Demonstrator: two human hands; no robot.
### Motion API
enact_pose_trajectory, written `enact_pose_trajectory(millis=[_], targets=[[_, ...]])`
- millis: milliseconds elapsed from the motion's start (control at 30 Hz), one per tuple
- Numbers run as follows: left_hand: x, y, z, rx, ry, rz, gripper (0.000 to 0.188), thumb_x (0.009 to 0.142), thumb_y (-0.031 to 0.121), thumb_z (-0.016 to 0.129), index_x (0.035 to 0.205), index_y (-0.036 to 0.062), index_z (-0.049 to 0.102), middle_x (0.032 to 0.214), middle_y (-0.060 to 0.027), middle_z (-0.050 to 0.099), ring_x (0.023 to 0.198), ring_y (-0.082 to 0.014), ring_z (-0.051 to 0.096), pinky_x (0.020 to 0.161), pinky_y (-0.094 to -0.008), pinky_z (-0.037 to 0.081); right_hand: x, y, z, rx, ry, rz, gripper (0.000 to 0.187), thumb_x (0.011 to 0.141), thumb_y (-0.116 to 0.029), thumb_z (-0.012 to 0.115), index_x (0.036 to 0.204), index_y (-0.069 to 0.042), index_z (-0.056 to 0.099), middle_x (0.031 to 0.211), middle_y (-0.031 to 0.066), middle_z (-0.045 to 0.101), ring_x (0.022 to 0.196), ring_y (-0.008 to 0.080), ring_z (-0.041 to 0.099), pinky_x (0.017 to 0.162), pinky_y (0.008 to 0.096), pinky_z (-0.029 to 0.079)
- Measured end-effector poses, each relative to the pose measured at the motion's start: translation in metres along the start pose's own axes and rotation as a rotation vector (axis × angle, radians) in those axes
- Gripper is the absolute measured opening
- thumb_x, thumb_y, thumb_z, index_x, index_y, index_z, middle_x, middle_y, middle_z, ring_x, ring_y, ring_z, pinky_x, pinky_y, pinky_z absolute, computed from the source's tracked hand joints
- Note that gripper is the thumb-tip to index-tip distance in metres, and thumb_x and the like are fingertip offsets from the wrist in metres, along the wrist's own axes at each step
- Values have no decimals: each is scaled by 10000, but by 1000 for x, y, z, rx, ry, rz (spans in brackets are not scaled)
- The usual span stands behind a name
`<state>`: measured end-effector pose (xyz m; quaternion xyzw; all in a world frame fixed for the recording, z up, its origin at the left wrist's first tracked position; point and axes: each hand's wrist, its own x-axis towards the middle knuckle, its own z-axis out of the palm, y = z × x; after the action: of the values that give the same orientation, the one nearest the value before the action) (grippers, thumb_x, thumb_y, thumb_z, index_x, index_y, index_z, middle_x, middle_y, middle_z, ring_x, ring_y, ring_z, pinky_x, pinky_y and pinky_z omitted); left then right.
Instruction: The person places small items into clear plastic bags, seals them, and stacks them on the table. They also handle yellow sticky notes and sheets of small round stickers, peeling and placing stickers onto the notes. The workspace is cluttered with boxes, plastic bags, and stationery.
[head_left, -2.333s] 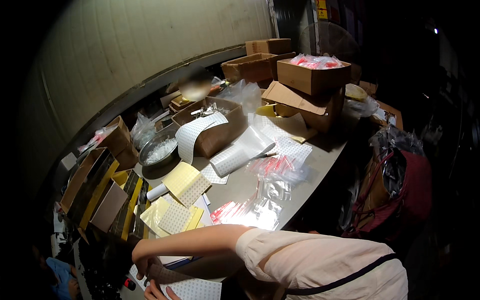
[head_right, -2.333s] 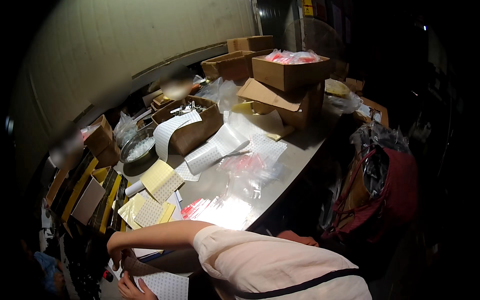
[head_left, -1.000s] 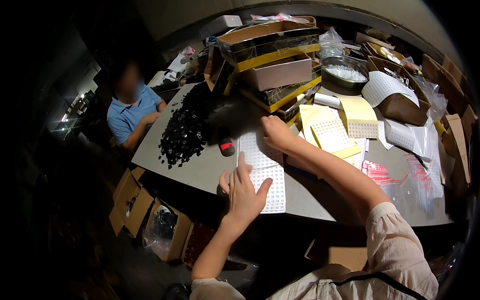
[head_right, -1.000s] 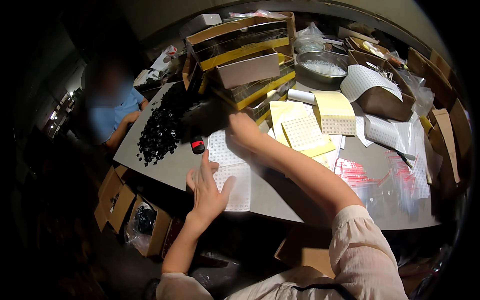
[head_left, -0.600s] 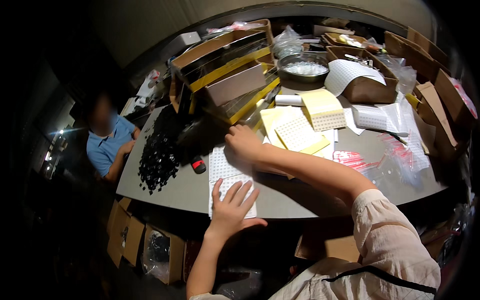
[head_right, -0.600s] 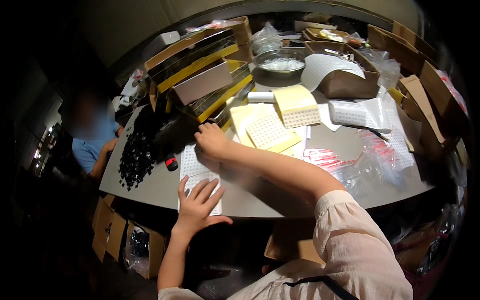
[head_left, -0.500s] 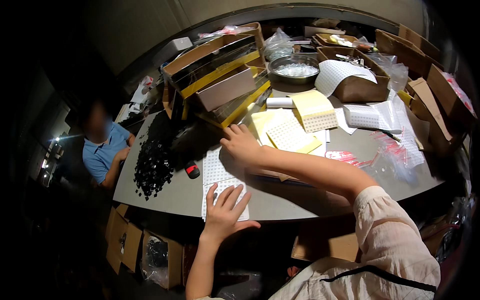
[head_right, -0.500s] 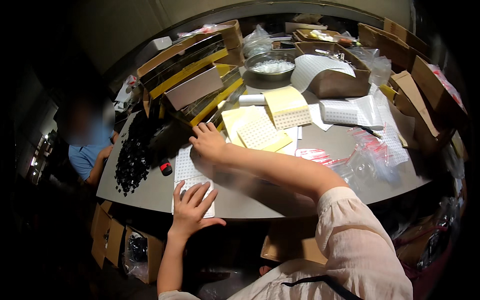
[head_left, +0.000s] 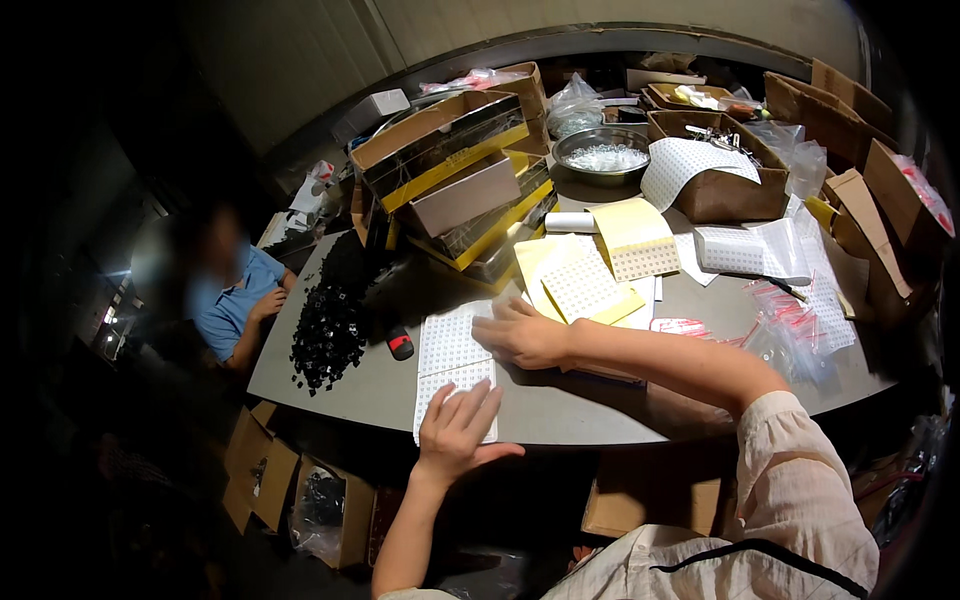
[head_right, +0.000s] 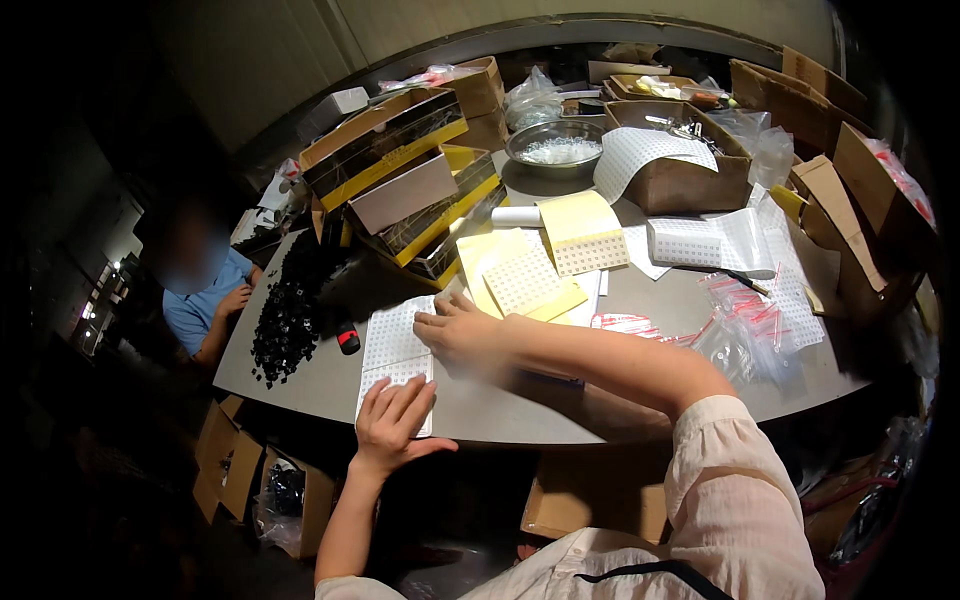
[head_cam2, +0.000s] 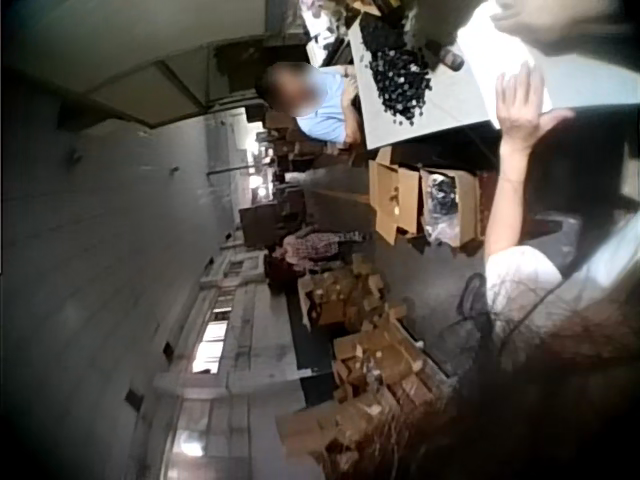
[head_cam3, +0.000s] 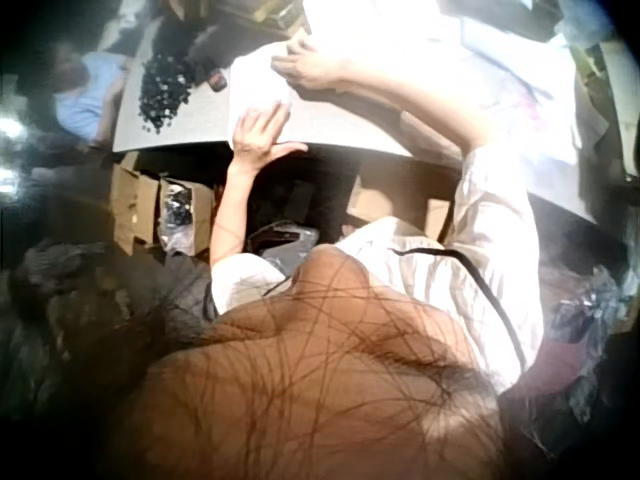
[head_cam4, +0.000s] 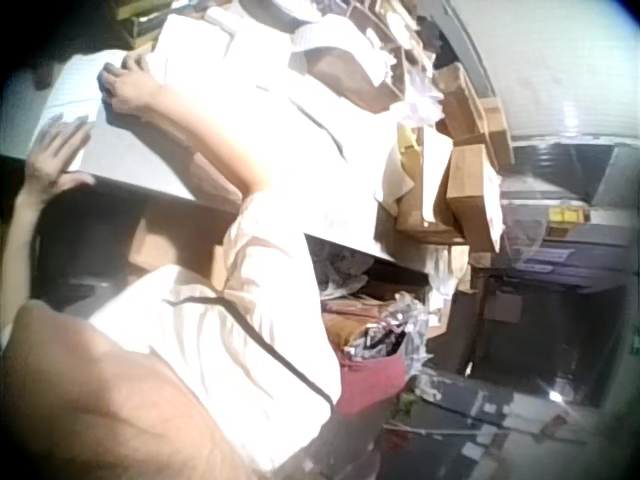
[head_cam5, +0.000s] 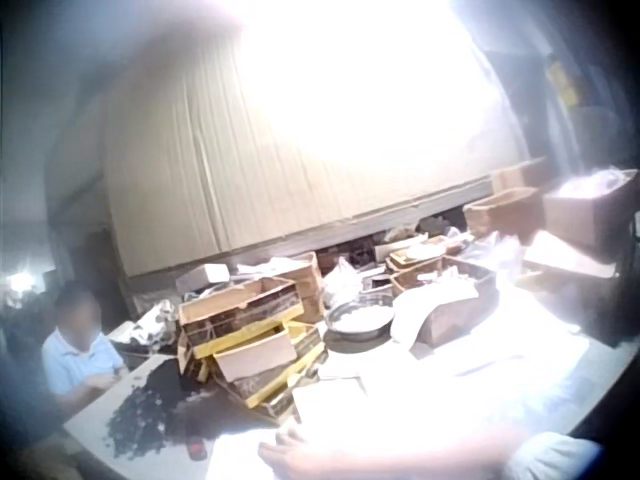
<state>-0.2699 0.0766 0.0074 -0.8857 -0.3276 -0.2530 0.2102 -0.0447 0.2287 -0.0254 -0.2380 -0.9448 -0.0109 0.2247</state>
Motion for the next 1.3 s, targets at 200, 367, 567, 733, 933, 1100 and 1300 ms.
enact_pose_trajectory(millis=[200, 367, 567, 733, 933, 1100, 1300], targets=[[-8, -8, 8, -31, -67, -122, 1059, 610, 850, 771, 1281, 33, 721, 1305, -270, 678, 1200, -424, 677, 1098, -539, 483, 8, -2, -1, 88, -234, -35, 623, 1069, -369, 471, 1631, -138, 333, 1702, 137, 325, 1512, 571, 260, 1254, 679, 135], [-4, -14, 13, -63, -3, -122, 1065, 572, 826, 816, 1228, -8, 739, 1199, -254, 742, 1153, -402, 719, 1054, -503, 528, -3, 26, -18, 310, -14, -44, 609, 1001, -267, 615, 1549, -54, 458, 1543, 180, 531, 1392, 426, 496, 1191, 555, 336], [-2, -23, 0, -236, -61, -248, 947, 650, 782, 811, 1204, 17, 748, 1179, -226, 753, 1150, -387, 720, 1015, -489, 550, -72, 45, -115, 463, 243, 407, 379, 942, -83, 700, 1314, -31, 654, 1205, 159, 737, 1082, 280, 719, 953, 424, 567], [39, -5, 4, -564, -70, -809, 396, 938, 344, 780, 1195, 43, 755, 1086, -184, 768, 909, -335, 737, 813, -424, 586, -154, -6, -157, 210, 140, 295, 316, 898, -43, 676, 1213, -34, 672, 1207, 165, 715, 1103, 350, 671, 1031, 475, 491], [117, -4, 57, -414, -53, -388, 395, 947, 210, 710, 1282, 2, 684, 1222, -224, 705, 1132, -382, 652, 981, -447, 512, -206, -96, -206, 163, 45, 55, 392, 866, -11, 681, 1258, -21, 657, 1225, 197, 681, 1210, 313, 655, 1178, 569, 383], [130, -23, 95, -317, -107, -446, 563, 889, 304, 755, 1309, -52, 637, 1264, -240, 678, 1191, -406, 625, 1051, -473, 481, -207, -154, -269, 318, 332, -577, 62, 816, -37, 738, 839, -17, 683, 891, 107, 726, 835, 274, 733, 945, 458, 581], [188, -9, 131, -405, -237, -547, 651, 818, 309, 742, 1313, -98, 628, 1210, -279, 700, 1122, -416, 670, 986, -460, 538, -223, -179, -287, 72, 786, -1224, 77, 889, 15, 629, 835, 40, 679, 808, 149, 696, 707, 371, 728, 710, 413, 647]])
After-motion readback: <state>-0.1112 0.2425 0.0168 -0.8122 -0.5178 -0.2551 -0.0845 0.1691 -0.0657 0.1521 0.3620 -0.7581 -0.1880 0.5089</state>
